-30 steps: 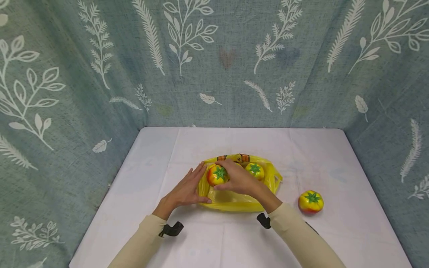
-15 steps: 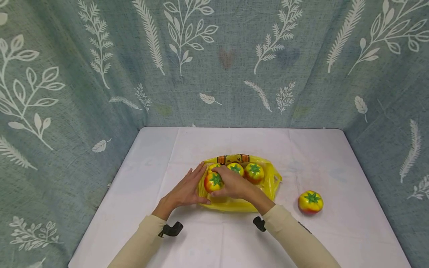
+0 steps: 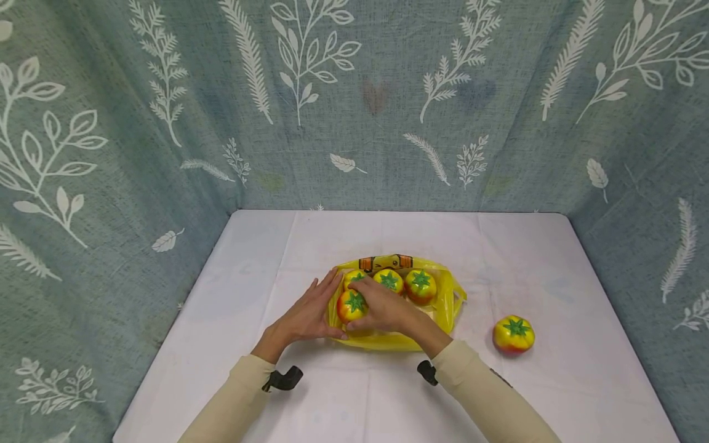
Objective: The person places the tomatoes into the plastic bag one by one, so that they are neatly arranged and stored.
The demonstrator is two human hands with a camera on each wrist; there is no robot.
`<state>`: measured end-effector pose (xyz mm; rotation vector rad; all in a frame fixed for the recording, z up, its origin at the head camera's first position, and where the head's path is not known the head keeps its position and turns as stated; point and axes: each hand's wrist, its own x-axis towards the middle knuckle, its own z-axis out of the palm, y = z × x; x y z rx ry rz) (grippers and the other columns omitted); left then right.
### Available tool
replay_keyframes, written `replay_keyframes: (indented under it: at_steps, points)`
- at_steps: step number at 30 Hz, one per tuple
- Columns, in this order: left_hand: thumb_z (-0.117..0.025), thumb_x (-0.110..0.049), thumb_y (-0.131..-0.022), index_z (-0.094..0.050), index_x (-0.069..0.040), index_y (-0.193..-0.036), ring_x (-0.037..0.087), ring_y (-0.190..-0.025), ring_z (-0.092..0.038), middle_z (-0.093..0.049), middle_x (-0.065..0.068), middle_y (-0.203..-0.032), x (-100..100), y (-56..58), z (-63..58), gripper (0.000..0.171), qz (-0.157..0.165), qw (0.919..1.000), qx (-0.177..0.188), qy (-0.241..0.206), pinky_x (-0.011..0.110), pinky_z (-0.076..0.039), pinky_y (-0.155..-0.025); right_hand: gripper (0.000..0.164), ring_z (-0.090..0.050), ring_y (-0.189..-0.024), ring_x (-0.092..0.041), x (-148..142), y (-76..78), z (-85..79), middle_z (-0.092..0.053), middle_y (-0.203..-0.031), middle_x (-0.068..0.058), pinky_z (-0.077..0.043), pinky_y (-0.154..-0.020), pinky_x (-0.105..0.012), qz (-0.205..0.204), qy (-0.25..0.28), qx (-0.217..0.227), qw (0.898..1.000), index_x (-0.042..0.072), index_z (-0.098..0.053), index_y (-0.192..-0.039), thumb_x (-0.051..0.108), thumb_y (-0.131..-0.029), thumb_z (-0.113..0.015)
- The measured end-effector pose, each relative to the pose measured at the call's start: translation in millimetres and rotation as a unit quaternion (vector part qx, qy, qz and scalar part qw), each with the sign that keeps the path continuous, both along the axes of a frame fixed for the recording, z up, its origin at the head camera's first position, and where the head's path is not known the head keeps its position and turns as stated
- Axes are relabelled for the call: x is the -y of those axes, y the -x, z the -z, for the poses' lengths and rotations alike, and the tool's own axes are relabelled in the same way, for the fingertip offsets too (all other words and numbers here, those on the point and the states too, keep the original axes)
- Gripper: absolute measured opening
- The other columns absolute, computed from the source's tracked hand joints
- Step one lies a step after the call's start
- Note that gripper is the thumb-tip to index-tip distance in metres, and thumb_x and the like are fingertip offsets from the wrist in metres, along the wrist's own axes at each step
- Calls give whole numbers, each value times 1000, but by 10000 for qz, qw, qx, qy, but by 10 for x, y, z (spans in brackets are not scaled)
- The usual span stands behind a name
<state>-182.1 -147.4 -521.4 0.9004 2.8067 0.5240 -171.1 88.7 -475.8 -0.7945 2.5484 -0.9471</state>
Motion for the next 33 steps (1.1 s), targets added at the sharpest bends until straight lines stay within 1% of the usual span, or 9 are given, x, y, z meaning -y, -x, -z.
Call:
replay_keyframes:
  at_steps: [4, 10, 15, 18, 22, 27, 29, 33]
  points:
    - [-84, -66, -67, -10, -6, -163, 23, -155, -8, -4, 13, -170, 1, -1, 5, 135, -10, 10000, 15, 7, 49, -9, -124, 82, -52, -127, -31, 11, -27, 31, -47, -144, -13, -47, -106, -51, 64, -109, -92, 9999, 9, -50, -148, 41, -81, -86]
    - [-84, -67, -67, -11, -6, -163, 23, -155, -10, -5, 13, -170, -2, -4, 11, 135, -21, 10000, 34, -44, 49, -9, -124, 81, -55, -119, -28, 21, -58, 94, -48, -138, -12, -51, -101, -49, 88, -67, -167, 9998, 11, -52, -148, 40, -80, -87]
    - [-83, -68, -68, -11, -5, -163, 23, -155, -9, -4, 13, -170, 1, 1, 5, 134, 16, 10000, 28, 3, 49, -9, -124, 82, -54, -119, -27, 38, -66, 164, -48, -137, -11, -49, -103, -49, 84, -182, -195, 9996, 10, -51, -147, 41, -80, -87]
    - [-83, -68, -69, -10, -5, -163, 24, -155, -10, -3, 14, -170, 3, 3, -1, 134, 46, 10000, 17, 6, 50, -9, -124, 82, -54, -119, -26, 51, -68, 209, -48, -136, -11, -49, -104, -47, 79, -263, -310, 9991, 9, -51, -147, 41, -80, -87]
    - [-82, -68, -69, -8, -5, -163, 24, -155, -9, -3, 14, -169, 7, 2, -6, 135, 68, 10000, 29, 2, 50, -9, -124, 85, -56, -118, -26, 69, -85, 255, -47, -139, -12, -50, -103, -46, 90, -324, -437, 9985, 9, -48, -150, 40, -80, -87]
    - [-82, -69, -68, -7, -6, -163, 25, -155, -10, -4, 15, -169, 3, 4, -3, 136, 83, 10000, -2, -4, 51, -11, -124, 88, -57, -122, -32, 95, -131, 302, -44, -144, -17, -51, -102, -49, 85, -479, -601, 9970, 7, -44, -152, 42, -82, -85]
    - [-82, -69, -68, -8, -6, -163, 25, -155, -10, -4, 15, -169, 1, 4, 0, 136, 80, 10000, -7, 4, 51, -11, -124, 86, -58, -120, -31, 101, -144, 337, -45, -143, -17, -52, -101, -48, 52, -531, -725, 9959, 7, -45, -151, 43, -83, -84]
    - [-82, -69, -68, -9, -5, -163, 26, -155, -11, -5, 15, -169, 0, 0, -2, 136, 67, 10000, -15, 14, 51, -11, -124, 80, -60, -110, -26, 100, -159, 405, -47, -136, -14, -55, -96, -43, 3, -469, -900, 9948, 10, -47, -147, 43, -84, -83]
